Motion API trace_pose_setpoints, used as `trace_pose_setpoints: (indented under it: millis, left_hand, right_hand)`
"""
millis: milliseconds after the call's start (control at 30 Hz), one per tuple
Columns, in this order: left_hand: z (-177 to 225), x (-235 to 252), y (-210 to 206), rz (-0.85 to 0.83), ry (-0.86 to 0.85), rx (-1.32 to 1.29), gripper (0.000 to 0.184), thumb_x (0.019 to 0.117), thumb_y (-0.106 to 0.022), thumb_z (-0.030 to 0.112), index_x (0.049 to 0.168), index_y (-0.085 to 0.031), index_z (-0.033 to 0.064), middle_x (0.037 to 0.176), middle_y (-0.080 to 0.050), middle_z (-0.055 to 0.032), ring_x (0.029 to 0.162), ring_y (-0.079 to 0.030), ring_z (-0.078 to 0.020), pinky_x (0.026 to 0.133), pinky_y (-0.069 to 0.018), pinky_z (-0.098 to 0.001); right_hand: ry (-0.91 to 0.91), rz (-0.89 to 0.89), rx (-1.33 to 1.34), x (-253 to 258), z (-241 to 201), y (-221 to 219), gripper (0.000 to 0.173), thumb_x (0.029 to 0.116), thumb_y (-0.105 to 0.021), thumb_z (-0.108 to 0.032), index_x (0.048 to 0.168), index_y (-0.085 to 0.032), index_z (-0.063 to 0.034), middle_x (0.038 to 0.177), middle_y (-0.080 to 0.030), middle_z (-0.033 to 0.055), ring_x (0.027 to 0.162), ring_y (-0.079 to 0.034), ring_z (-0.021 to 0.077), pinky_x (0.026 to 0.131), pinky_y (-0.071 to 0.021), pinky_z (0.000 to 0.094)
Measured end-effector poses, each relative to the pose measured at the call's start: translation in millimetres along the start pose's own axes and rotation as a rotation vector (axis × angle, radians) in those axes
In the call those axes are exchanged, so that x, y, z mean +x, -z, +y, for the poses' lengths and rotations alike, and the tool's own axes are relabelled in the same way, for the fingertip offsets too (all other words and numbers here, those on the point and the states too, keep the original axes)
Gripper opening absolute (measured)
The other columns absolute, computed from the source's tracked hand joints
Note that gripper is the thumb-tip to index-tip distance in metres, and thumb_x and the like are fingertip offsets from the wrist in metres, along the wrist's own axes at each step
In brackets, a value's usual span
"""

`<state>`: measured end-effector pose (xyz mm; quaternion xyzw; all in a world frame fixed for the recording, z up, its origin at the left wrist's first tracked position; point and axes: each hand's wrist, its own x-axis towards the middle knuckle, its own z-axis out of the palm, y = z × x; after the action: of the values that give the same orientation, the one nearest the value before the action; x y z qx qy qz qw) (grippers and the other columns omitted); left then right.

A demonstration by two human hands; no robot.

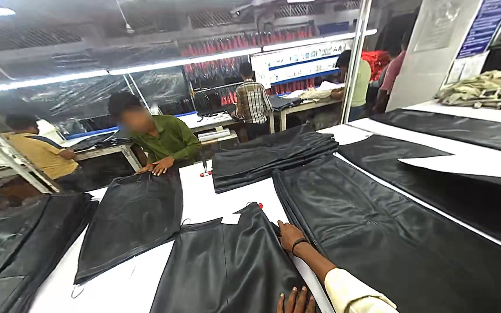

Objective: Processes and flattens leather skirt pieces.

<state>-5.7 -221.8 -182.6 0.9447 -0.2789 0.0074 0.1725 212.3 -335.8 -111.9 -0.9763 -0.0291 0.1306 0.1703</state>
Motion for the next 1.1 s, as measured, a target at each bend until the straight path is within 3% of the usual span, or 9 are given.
trace_pose_setpoints:
  millis: [133, 267, 400, 533, 667, 767, 867, 967, 1100]
  left_hand:
    - [2, -2, -1, -0.007, 0.005, -0.024, 0.066, 0.1043, -0.034, 0.062, 0.153, -0.051, 0.0208, 0.162, -0.042, -0.0024, 0.151, -0.036, -0.0311, 0.121, -0.0232, -0.0638]
    - [2, -3, -8, 0.016, 0.016, -0.031, 0.067, 0.1031, -0.036, 0.064, 0.151, -0.053, 0.0218, 0.162, -0.043, -0.0014, 0.151, -0.036, -0.0301, 0.121, -0.0236, -0.0627]
    - [1, -2, -12, 0.092, 0.007, -0.004, 0.066, 0.1011, -0.038, 0.066, 0.149, -0.056, 0.0236, 0.160, -0.046, -0.0002, 0.149, -0.040, -0.0290, 0.120, -0.0276, -0.0629]
    - [1, -2, -12, 0.122, 0.009, 0.027, 0.072, 0.1009, -0.034, 0.067, 0.149, -0.055, 0.0179, 0.157, -0.050, -0.0006, 0.146, -0.045, -0.0294, 0.118, -0.0313, -0.0627]
    - [1, -2, -9, 0.017, 0.031, 0.033, 0.082, 0.0980, -0.030, 0.074, 0.152, -0.052, 0.0167, 0.161, -0.044, 0.0008, 0.150, -0.038, -0.0271, 0.121, -0.0259, -0.0604]
    - [1, -2, -6, -0.024, 0.030, 0.052, 0.092, 0.0925, -0.027, 0.083, 0.153, -0.050, 0.0172, 0.164, -0.039, 0.0013, 0.153, -0.033, -0.0262, 0.122, -0.0230, -0.0595]
    - [-1, 0, -4, -0.032, 0.029, 0.060, 0.101, 0.0869, -0.026, 0.089, 0.155, -0.047, 0.0175, 0.165, -0.037, 0.0015, 0.154, -0.030, -0.0257, 0.123, -0.0205, -0.0602]
    - [0, -3, -6, -0.042, 0.035, 0.079, 0.104, 0.0856, -0.024, 0.091, 0.157, -0.045, 0.0185, 0.166, -0.035, 0.0017, 0.155, -0.028, -0.0258, 0.123, -0.0194, -0.0595]
    - [0, -2, -5, -0.054, 0.042, 0.071, 0.105, 0.0843, -0.026, 0.092, 0.156, -0.045, 0.0180, 0.167, -0.033, 0.0025, 0.156, -0.026, -0.0256, 0.124, -0.0177, -0.0592]
  right_hand:
    - [-0.168, -0.108, 0.027, -7, -1, 30, 0.057, 0.0903, -0.066, -0.050, 0.117, -0.068, 0.0003, 0.122, -0.066, 0.0247, 0.116, -0.063, 0.0412, 0.094, -0.0492, 0.0623]
    - [-0.188, 0.022, 0.182, -34, 37, 41, 0.041, 0.0875, -0.071, -0.041, 0.101, -0.072, -0.0023, 0.102, -0.070, 0.0215, 0.100, -0.066, 0.0391, 0.084, -0.0497, 0.0612]
    - [-0.084, 0.264, 0.448, -142, 56, 22, 0.046, 0.0879, -0.071, -0.016, 0.130, -0.058, -0.0023, 0.112, -0.068, 0.0158, 0.097, -0.068, 0.0304, 0.086, -0.0547, 0.0519]
    - [-0.050, 0.243, 0.718, -250, 64, -28, 0.061, 0.0979, -0.059, -0.037, 0.148, -0.040, -0.0089, 0.090, -0.067, 0.0019, 0.063, -0.066, 0.0132, 0.060, -0.0596, 0.0329]
    - [-0.236, 0.383, 0.640, -330, 56, -78, 0.054, 0.1046, -0.049, -0.046, 0.140, -0.055, -0.0060, 0.073, -0.063, 0.0038, 0.052, -0.057, 0.0145, 0.050, -0.0522, 0.0362]
    - [-0.229, 0.294, 0.596, -359, 54, -81, 0.051, 0.1097, -0.041, -0.037, 0.152, -0.045, -0.0075, 0.079, -0.066, 0.0039, 0.056, -0.060, 0.0154, 0.053, -0.0547, 0.0363]
    - [-0.096, 0.439, 0.542, -364, 39, -66, 0.055, 0.1113, -0.037, -0.037, 0.158, -0.040, -0.0075, 0.095, -0.070, 0.0068, 0.060, -0.059, 0.0135, 0.054, -0.0556, 0.0344]
    - [-0.002, 0.631, 0.448, -363, 31, -68, 0.053, 0.1120, -0.036, -0.036, 0.156, -0.043, -0.0090, 0.090, -0.067, 0.0072, 0.060, -0.057, 0.0099, 0.052, -0.0532, 0.0282]
    - [-0.054, 0.468, 0.215, -355, 51, -108, 0.047, 0.1111, -0.038, -0.032, 0.154, -0.049, -0.0191, 0.088, -0.070, 0.0110, 0.067, -0.067, 0.0225, 0.062, -0.0583, 0.0430]
